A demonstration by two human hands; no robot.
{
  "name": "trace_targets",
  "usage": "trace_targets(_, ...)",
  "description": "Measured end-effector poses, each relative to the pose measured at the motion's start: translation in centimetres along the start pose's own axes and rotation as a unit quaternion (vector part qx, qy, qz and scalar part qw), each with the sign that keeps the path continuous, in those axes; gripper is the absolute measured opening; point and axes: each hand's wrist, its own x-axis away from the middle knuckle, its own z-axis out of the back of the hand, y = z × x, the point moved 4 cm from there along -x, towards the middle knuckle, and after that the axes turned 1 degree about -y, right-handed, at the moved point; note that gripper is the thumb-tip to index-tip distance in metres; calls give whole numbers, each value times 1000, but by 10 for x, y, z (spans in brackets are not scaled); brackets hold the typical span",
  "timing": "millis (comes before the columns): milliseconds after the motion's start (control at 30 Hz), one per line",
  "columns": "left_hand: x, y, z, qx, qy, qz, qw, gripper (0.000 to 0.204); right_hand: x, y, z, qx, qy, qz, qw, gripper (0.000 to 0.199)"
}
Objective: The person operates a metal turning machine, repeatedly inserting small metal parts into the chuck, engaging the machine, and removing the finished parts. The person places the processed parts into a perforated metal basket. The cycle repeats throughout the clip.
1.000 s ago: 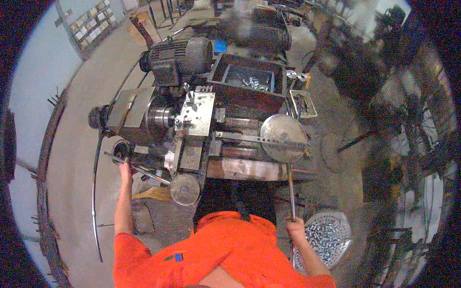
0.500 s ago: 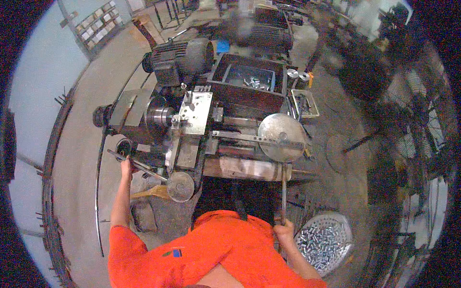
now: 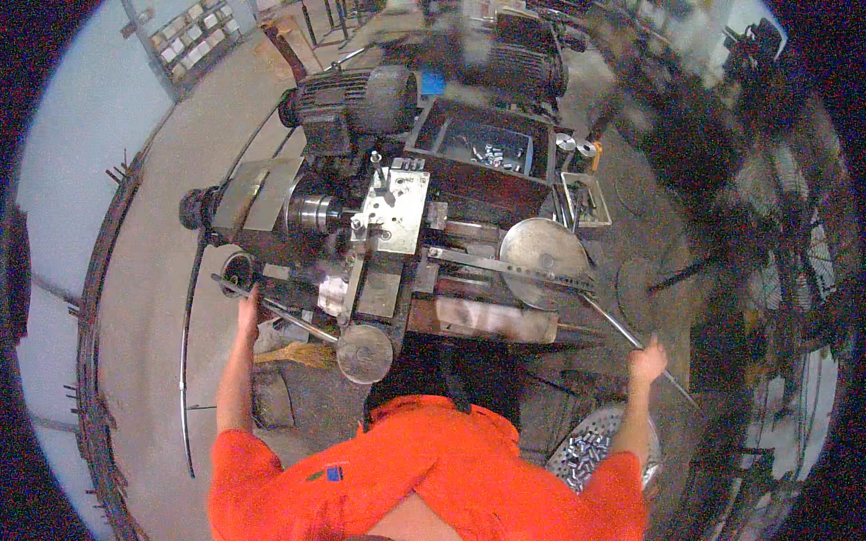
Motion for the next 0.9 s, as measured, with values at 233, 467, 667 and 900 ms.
trace_targets(233,-52,-92,70,-376,0,-38,926,49,100,-77,10,-198,107,105,969,74)
trace_targets(467,-24,-119,-1,-704,-65,-109,698,40,141,-116,-1,-318,-82,123,937,40)
trace_targets(667,-10,-166,-14,-486,98,-100,862,35,142,-150,12,-363,-147,127,912,36)
trace_targets(900,-28,-154,2,-633,-74,-190,747,36,118,-153,39,-365,-122,148,911,33)
